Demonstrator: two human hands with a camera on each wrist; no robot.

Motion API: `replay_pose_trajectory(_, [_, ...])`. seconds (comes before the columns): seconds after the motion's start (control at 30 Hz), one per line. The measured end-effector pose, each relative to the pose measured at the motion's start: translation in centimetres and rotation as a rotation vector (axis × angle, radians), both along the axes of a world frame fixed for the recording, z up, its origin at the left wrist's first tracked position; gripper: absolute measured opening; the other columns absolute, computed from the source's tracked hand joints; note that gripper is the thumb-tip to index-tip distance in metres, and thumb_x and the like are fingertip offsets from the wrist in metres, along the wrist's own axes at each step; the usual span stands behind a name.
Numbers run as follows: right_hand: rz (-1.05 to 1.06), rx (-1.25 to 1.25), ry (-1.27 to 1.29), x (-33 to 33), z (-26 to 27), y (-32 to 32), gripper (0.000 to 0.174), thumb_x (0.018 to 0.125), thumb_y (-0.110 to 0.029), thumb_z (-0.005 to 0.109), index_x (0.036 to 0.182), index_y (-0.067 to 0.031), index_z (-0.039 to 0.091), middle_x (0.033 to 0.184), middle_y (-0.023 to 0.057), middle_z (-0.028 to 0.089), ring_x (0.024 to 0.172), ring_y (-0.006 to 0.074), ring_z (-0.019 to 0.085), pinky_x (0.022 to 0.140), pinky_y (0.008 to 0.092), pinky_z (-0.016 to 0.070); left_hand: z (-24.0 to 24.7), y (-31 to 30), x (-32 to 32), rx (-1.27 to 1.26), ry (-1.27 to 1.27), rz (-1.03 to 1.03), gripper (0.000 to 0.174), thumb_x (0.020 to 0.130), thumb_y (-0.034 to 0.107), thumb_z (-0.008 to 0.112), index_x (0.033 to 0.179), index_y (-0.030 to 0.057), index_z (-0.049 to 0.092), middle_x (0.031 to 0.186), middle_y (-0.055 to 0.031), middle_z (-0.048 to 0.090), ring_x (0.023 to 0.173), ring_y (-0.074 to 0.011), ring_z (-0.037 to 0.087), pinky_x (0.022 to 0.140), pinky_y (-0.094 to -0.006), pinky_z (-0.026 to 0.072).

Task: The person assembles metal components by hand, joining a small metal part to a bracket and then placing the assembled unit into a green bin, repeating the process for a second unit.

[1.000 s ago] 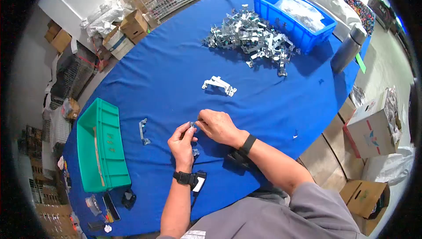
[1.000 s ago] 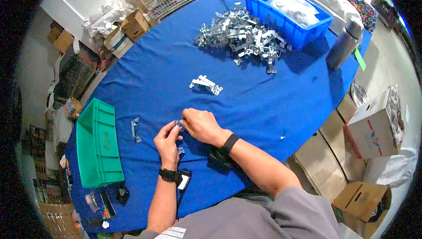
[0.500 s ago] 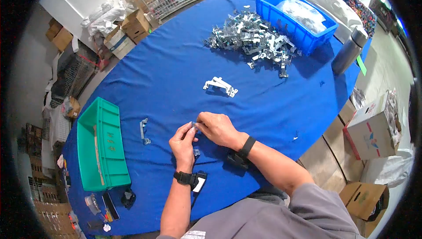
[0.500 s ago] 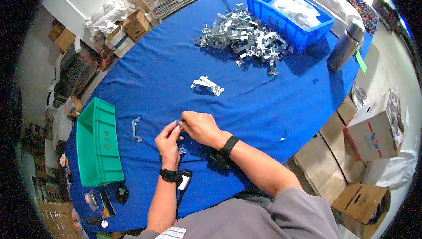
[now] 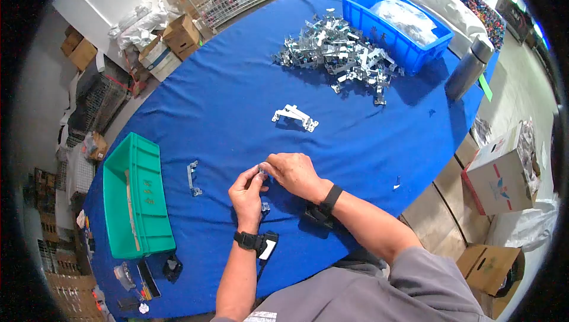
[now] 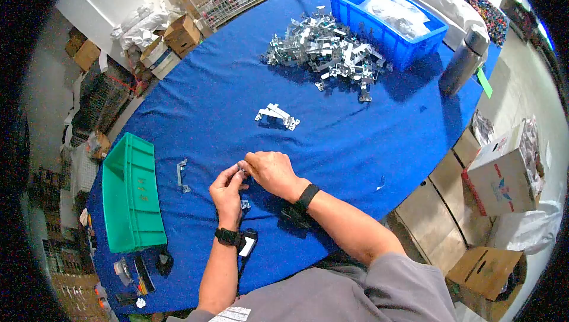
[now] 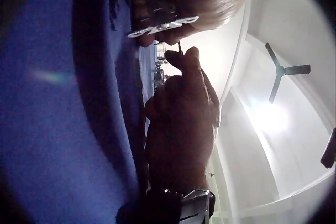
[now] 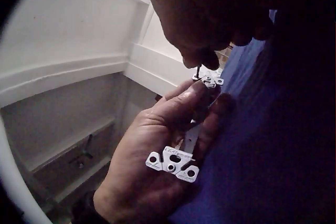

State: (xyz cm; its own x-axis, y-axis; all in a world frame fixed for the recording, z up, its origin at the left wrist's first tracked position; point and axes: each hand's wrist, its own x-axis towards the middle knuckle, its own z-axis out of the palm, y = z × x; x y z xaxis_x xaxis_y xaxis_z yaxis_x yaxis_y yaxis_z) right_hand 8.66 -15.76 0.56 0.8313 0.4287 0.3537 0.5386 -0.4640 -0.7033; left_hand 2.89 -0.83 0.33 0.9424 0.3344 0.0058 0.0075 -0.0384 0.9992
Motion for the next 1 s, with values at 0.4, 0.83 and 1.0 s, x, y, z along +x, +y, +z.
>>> replay_pose_trajectory(0.4, [0.005,0.095,-0.061,0.2,-0.6,0.2,0.02,0.093,-0.024,0.058,0.091,-0.0048,0.055,0.078,0.0171,0.063,0.071,0.0398,0.062,0.059,0.0511,0.047,-0.6,0.3,0.0,-0.011,-0.046,-0.014,0.021,0.092,0.002,0.062,0.111,-0.0045,0.067,0.099,-0.0108,0.07,0.083,-0.0153,0.068,0.063,-0.0255,0.057])
replay_pose_trajectory(0.83, [0.016,0.181,0.004,0.1,-0.1,0.5,0.026,0.096,-0.028,0.056,0.09,-0.0033,0.052,0.075,0.0198,0.064,0.072,0.0413,0.064,0.06,0.052,0.0477,-0.3,0.2,0.2,-0.013,-0.019,-0.003,0.019,0.092,0.002,0.063,0.109,-0.0033,0.067,0.098,-0.0099,0.071,0.083,-0.0147,0.069,0.062,-0.0253,0.0565])
replay_pose_trajectory(1.0, [0.049,0.182,0.02,0.3,-0.4,0.4,0.028,0.097,-0.03,0.054,0.088,-0.0031,0.052,0.072,0.0192,0.063,0.07,0.0415,0.063,0.059,0.0529,0.0473,-0.6,0.2,-0.1,-0.023,-0.016,-0.002,0.019,0.092,0.002,0.062,0.11,-0.0035,0.067,0.099,-0.01,0.071,0.083,-0.0147,0.069,0.062,-0.0246,0.0563])
